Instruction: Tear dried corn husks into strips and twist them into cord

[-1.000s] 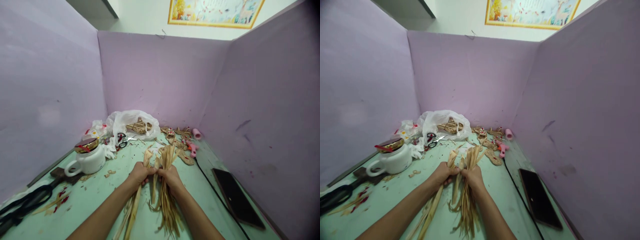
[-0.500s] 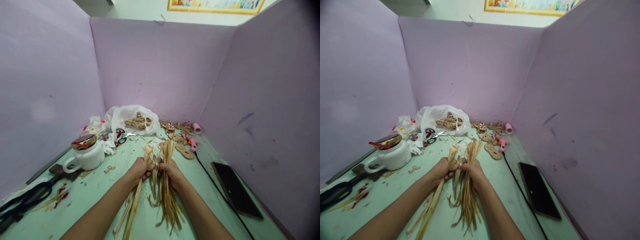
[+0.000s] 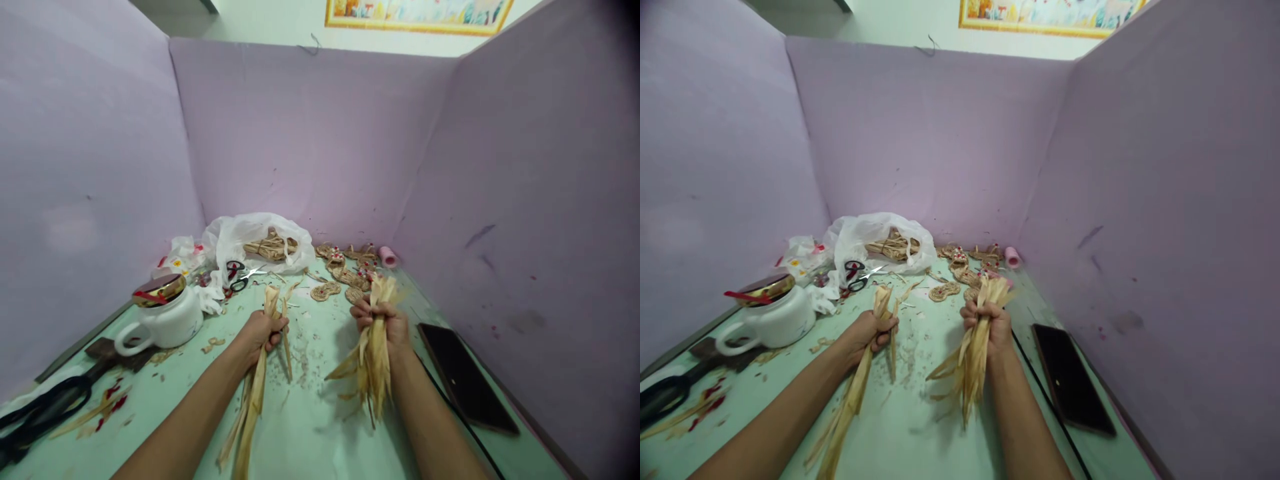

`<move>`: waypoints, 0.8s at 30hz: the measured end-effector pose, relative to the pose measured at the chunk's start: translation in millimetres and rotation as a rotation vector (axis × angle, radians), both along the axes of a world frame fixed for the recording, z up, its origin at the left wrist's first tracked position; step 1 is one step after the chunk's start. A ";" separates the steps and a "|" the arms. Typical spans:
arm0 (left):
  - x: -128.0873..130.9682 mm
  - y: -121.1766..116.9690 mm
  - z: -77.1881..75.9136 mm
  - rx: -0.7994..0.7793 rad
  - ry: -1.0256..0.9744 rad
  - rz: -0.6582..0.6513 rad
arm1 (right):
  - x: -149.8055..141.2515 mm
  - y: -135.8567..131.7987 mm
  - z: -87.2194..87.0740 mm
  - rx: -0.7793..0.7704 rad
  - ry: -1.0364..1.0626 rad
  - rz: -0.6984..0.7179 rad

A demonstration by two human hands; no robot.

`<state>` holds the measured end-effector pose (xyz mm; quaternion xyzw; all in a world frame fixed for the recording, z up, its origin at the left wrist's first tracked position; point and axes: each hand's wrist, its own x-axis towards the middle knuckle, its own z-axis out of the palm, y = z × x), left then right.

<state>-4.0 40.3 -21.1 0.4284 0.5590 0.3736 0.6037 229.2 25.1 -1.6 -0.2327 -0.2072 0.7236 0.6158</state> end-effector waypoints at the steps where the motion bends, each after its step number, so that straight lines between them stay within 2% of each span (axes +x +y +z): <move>1: -0.3 0.0 0.7 0.001 -0.024 -0.014 | 2.1 1.5 -1.1 -0.005 -0.018 -0.007; 4: 3.0 -4.0 4.9 0.006 -0.075 -0.059 | -11.8 4.0 -8.4 -0.090 -0.130 -0.028; 7: 10.6 -12.9 10.2 0.037 -0.040 -0.069 | -44.7 -1.0 -16.8 -0.199 -0.350 0.008; 9: 16.7 -19.7 13.1 0.076 0.013 -0.055 | -65.2 -8.4 -19.6 -0.169 -0.519 0.038; 12: 25.2 -28.3 15.8 0.136 0.071 -0.037 | -82.1 -18.9 -19.7 -0.064 -0.626 0.059; 16: 30.7 -32.3 17.3 0.188 0.069 -0.043 | -81.9 -21.1 -19.0 -0.070 -0.602 0.026; 24: 29.1 -29.5 12.5 0.088 0.180 0.001 | -77.2 -16.4 -22.6 -0.003 -0.688 -0.014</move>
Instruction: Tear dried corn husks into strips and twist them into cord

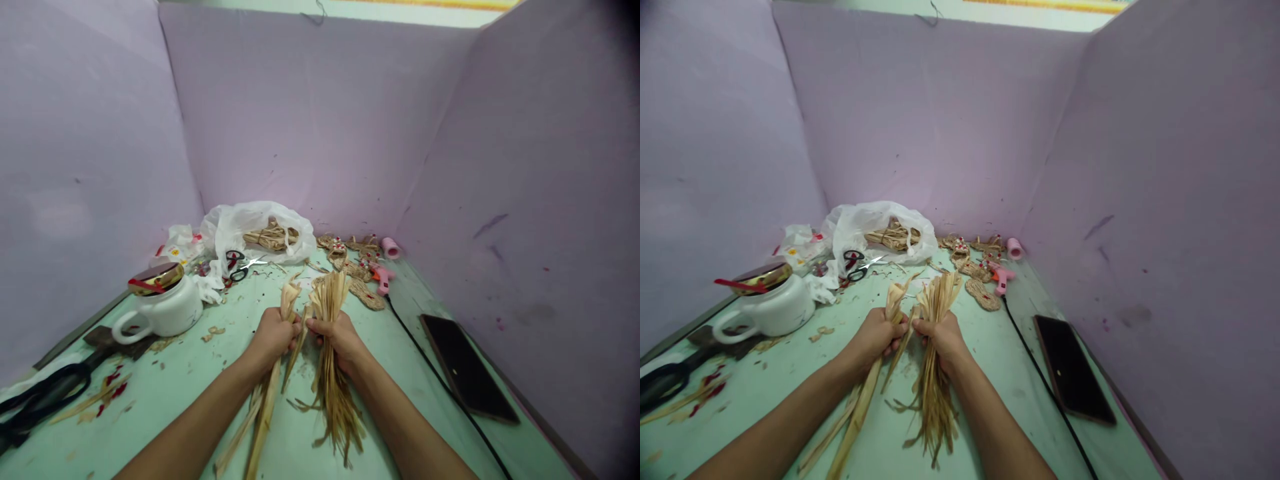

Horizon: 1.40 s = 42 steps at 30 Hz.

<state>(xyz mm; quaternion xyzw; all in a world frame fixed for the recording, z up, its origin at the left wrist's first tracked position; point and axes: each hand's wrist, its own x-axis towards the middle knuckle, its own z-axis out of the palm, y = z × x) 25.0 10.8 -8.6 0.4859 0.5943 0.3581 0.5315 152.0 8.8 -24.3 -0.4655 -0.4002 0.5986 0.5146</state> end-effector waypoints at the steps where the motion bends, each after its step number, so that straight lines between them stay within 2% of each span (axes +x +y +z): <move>1: 0.3 -0.2 -0.7 -0.012 -0.008 0.002 | -0.1 -0.3 -0.2 0.004 -0.009 0.010; 7: 2.3 -3.6 0.1 0.021 -0.102 -0.062 | -0.9 -1.6 0.3 0.024 -0.037 0.026; 14: -5.1 2.7 0.8 -0.110 -0.211 -0.136 | -0.5 -2.6 4.4 0.056 -0.022 0.094; 24: -9.8 4.9 11.3 -0.070 0.024 -0.107 | 9.7 1.2 3.9 0.067 -0.029 0.101; 32: -8.5 2.9 11.0 0.030 -0.001 -0.096 | 7.4 2.7 -0.8 0.033 -0.110 0.066; 36: -7.4 2.4 11.1 0.052 0.081 -0.087 | 5.1 0.2 0.2 0.072 -0.135 0.130; 42: -9.4 2.8 7.6 0.065 0.066 -0.125 | 2.3 -3.3 4.0 0.131 -0.128 0.184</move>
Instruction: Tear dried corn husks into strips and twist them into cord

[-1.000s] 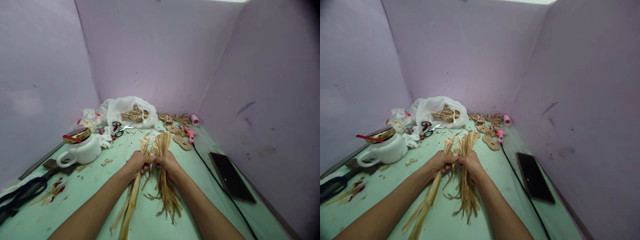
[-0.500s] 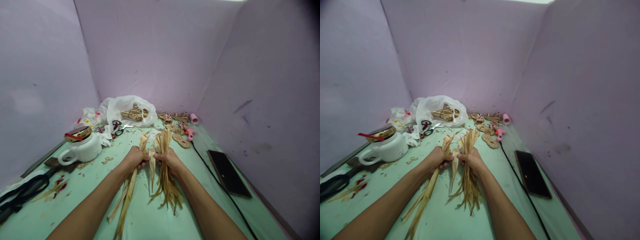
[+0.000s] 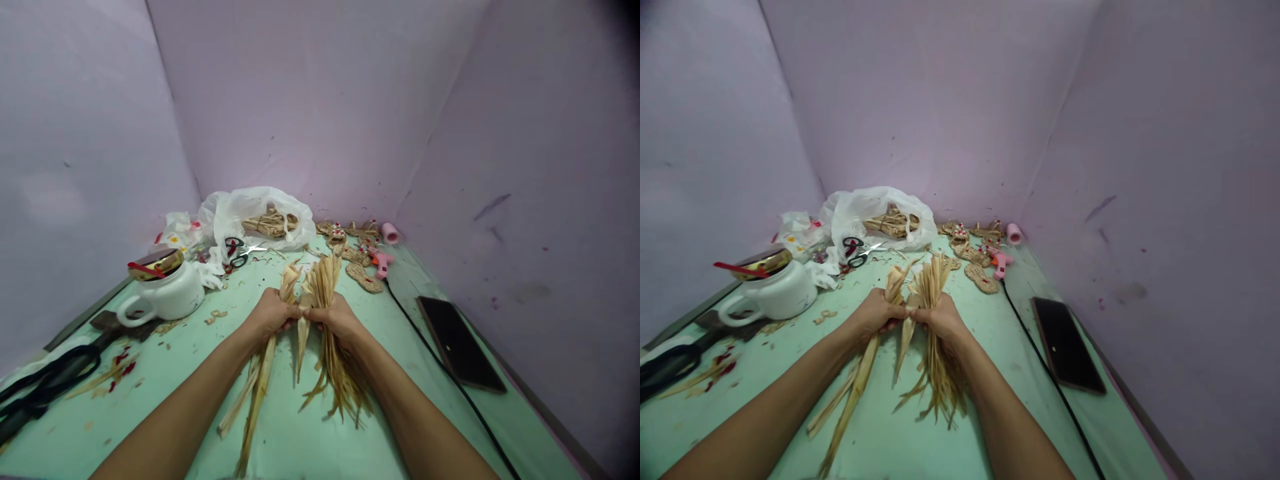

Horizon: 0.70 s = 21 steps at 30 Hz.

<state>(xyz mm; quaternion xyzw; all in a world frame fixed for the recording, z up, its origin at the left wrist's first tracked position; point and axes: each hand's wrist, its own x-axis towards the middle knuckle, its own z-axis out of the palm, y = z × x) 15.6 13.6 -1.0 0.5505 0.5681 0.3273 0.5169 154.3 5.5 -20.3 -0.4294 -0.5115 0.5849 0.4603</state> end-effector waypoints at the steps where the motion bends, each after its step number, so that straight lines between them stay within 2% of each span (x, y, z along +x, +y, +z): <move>1: 0.3 -0.1 -0.5 -0.001 -0.004 0.005 | -0.9 -0.5 0.3 0.009 0.008 -0.008; 7: 7.7 0.2 -8.2 0.009 -0.060 0.073 | -7.5 -1.1 -3.0 -0.010 -0.022 -0.159; 11: 11.9 0.4 -13.3 0.043 -0.055 0.111 | -10.0 -0.1 -5.6 0.026 -0.038 -0.213; 21: 14.2 1.0 -5.8 -0.035 -0.079 0.104 | -14.0 -0.8 -3.5 0.098 -0.091 -0.270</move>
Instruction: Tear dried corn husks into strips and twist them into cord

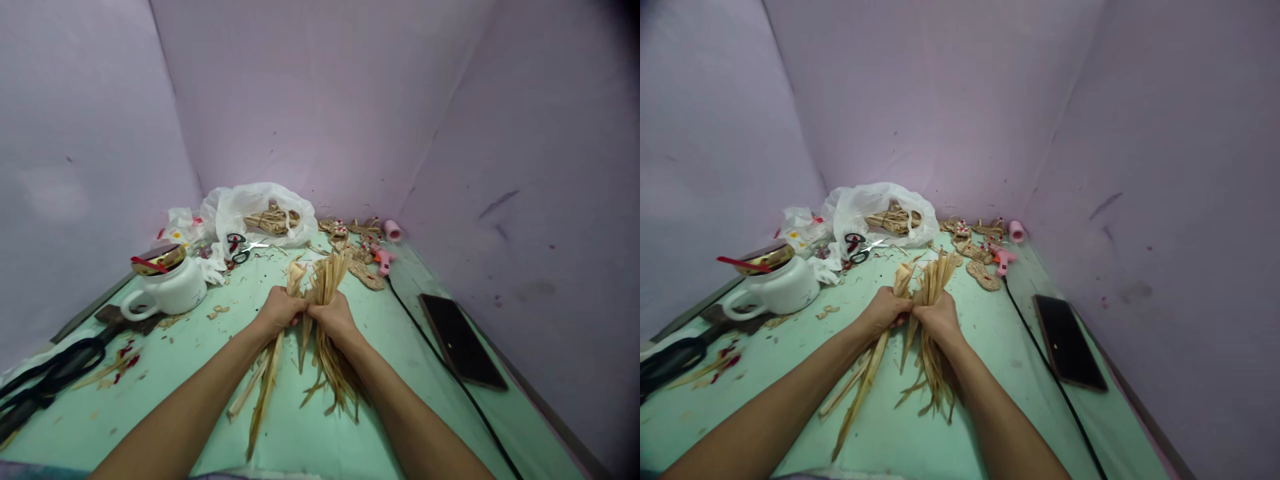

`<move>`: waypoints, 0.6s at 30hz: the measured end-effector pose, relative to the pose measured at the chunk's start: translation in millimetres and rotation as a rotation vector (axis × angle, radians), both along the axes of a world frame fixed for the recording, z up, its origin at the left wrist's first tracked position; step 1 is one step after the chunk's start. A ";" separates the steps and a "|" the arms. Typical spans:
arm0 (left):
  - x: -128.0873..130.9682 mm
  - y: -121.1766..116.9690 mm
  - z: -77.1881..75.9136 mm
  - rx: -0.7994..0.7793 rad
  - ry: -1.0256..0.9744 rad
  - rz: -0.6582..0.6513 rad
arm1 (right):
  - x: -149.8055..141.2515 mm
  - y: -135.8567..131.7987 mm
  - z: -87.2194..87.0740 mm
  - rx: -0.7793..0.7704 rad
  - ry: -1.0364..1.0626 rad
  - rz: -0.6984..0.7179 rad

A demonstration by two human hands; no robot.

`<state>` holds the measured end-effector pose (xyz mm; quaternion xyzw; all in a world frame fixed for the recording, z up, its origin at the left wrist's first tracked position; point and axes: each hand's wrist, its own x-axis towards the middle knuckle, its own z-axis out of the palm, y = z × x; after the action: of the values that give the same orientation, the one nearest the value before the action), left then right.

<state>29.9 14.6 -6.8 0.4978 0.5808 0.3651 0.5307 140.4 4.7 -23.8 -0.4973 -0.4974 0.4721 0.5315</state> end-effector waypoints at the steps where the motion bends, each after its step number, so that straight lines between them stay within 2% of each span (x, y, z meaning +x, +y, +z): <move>1: -1.2 1.2 0.0 0.003 0.001 0.000 | 1.1 0.4 0.4 -0.010 0.010 -0.007; 6: -8.3 7.7 -4.0 -0.032 -0.133 -0.049 | 11.1 3.4 1.3 -0.136 0.189 0.028; 12: -10.1 13.3 -13.3 -0.095 -0.237 -0.117 | 16.1 9.3 -5.0 -0.188 0.255 0.057; 18: -12.0 14.6 -14.8 -0.125 -0.299 -0.190 | 17.3 11.2 -8.0 -0.231 0.303 0.111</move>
<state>17.9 29.2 -21.7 0.4566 0.4673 0.3464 0.6732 157.7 15.8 -31.8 -0.4502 -0.3809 0.6239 0.5129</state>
